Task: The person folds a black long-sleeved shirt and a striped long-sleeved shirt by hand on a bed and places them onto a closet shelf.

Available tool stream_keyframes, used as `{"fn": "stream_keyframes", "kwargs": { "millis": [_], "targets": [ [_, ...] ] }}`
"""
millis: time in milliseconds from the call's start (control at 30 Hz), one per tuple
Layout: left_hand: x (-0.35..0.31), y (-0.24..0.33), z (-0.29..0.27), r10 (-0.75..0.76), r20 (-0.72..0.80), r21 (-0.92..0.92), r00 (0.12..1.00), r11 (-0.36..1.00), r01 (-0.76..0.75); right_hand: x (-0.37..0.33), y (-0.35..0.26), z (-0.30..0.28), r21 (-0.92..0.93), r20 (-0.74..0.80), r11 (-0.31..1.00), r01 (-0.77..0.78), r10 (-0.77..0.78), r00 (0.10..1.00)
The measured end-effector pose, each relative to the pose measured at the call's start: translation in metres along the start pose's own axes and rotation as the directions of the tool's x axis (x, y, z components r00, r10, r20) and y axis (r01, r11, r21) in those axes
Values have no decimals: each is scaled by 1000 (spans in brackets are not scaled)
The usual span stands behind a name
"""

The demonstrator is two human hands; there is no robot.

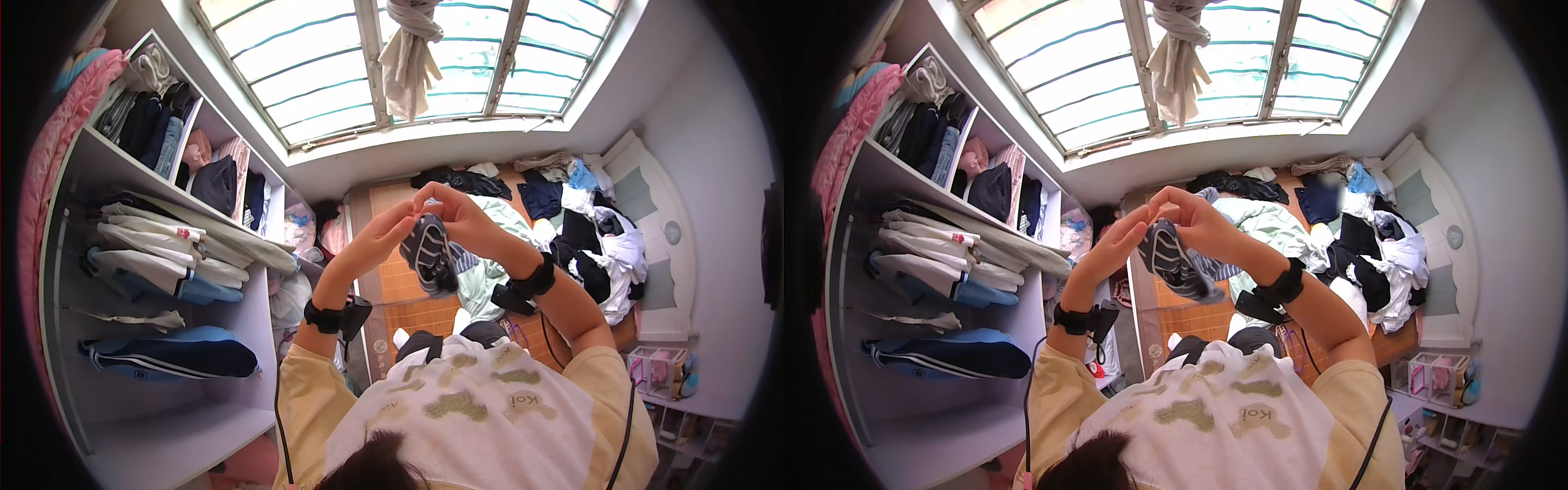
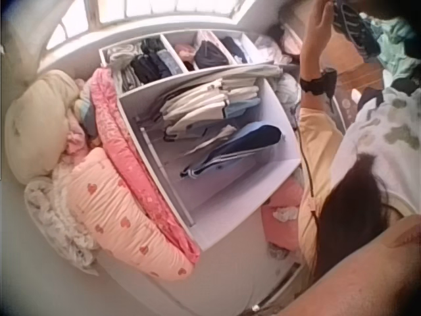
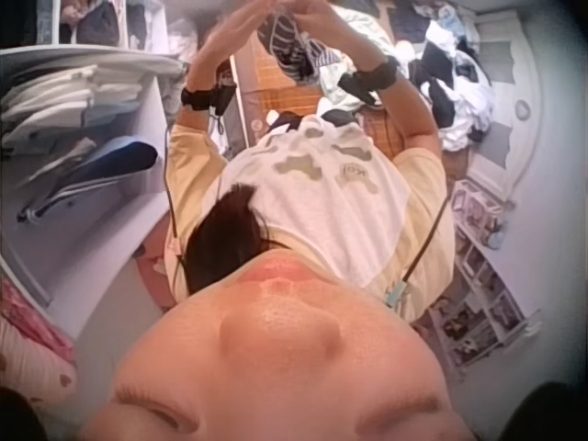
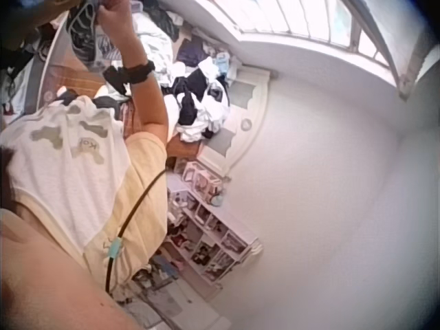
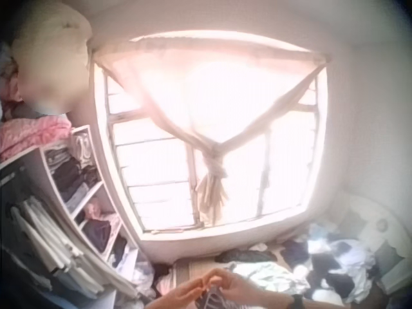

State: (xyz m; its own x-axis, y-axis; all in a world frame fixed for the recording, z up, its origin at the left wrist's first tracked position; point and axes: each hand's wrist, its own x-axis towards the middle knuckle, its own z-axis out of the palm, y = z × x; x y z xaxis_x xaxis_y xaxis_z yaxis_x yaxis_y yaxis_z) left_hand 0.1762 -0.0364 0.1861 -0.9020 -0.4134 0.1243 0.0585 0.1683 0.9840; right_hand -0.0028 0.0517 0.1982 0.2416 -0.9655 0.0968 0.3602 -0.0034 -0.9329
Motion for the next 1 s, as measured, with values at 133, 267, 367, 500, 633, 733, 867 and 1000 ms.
{"fn": "stream_keyframes", "kwargs": {
  "millis": [133, 267, 367, 500, 633, 733, 867, 1000],
  "targets": [
    [13, 2, 21, -39, 24, -72, 999, 997, 40, -24, -15, -12, -82, -79, 994, -67, 61, 995],
    [21, -4, 25, -183, 128, 97, 975, 980, 172, -48, -14, -25, -70, -164, 985, -160, 147, 975],
    [25, -5, 40, -193, 107, 9, 975, 981, 193, -58, -10, -29, -118, -261, 986, -114, 80, 962],
    [18, 1, 49, -237, 47, -168, 970, 956, 241, -60, 0, -38, -116, -250, 989, -90, 59, 966],
    [6, 19, 42, -182, -196, -436, 963, 896, 80, -60, 56, -60, -80, -263, 994, 80, -99, 960],
    [10, 44, 40, -165, -321, -582, 933, 811, -57, -86, 122, -94, -484, -225, 869, -102, -11, 974],
    [4, 60, 38, -173, -439, -553, 882, 826, -113, -97, 166, -79, -582, -18, 812, -43, 40, 999],
    [-9, 62, 36, -122, -463, -509, 878, 847, -151, -61, 146, -58, -630, -204, 774, 60, -239, 949]
  ]
}}
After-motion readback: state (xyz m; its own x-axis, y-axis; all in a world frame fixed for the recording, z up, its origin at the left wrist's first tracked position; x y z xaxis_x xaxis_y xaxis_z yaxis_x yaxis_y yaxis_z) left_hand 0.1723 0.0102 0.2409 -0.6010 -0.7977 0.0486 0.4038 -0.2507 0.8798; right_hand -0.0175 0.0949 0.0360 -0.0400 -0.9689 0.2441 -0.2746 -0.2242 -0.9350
